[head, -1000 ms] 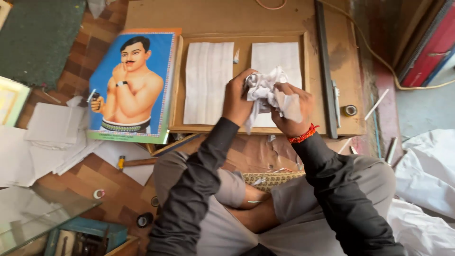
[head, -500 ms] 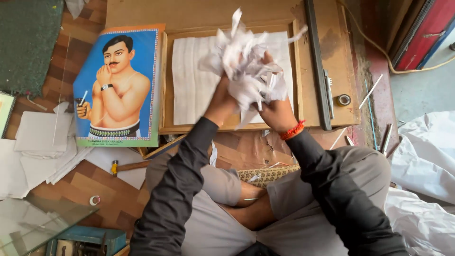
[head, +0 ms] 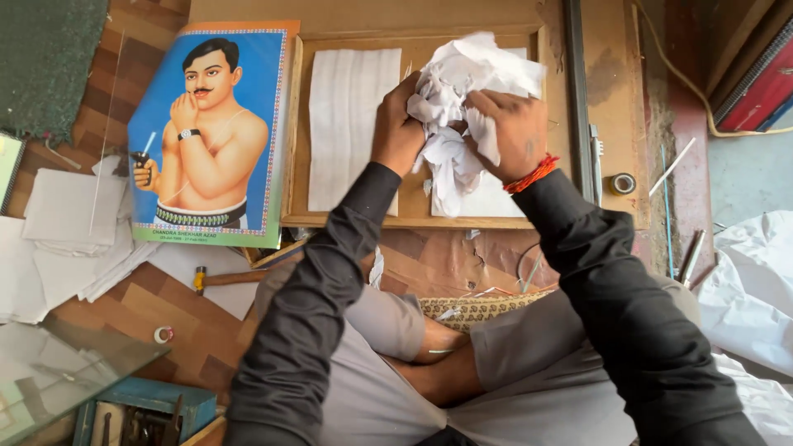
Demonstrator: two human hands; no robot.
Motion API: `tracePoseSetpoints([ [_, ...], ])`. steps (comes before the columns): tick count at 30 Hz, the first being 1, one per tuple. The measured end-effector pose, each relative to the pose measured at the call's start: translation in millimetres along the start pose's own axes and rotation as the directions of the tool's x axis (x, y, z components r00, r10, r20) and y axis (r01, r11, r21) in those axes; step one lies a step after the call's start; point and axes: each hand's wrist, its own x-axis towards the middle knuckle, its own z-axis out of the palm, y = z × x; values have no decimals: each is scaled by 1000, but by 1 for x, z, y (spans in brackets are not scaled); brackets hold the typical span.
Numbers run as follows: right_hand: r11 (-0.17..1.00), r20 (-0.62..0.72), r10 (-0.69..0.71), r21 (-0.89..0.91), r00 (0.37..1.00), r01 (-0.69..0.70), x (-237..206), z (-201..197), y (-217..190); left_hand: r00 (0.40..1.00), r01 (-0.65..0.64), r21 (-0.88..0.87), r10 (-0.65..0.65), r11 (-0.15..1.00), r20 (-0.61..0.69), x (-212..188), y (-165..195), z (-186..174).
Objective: The person trims the edges of a printed poster with scissors, places it into a wooden frame, fills the frame with crumpled paper, and secures the poster with tape. The person then flips the frame to apply a black backing strip along the edges.
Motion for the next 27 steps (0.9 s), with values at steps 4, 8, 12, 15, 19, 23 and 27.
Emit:
tracePoseSetpoints([
  [4,995,-285,26,97,958,2,7,-1,-38,906,173,-580,-359,796,-223,20,-66,15],
  [8,951,-288,255,247,923,-185,13,-16,-61,945,66,-482,-210,874,-252,21,-87,-11],
  [12,721,-56,353,653,934,-233,24,-9,-32,994,31,-25,-33,999,-99,12,-67,-21],
  [15,528,236,353,749,905,-401,24,18,-13,985,-95,435,149,896,-92,14,-52,-16],
  [19,933,16,179,314,984,-175,21,42,-13,977,23,107,0,994,-213,21,-58,-5],
  [23,980,-193,84,191,978,-46,14,33,-39,944,51,71,-25,996,-329,41,-91,-5],
  [27,945,-195,154,314,969,-87,-1,20,-59,894,81,-433,-258,898,-368,37,-108,-23],
])
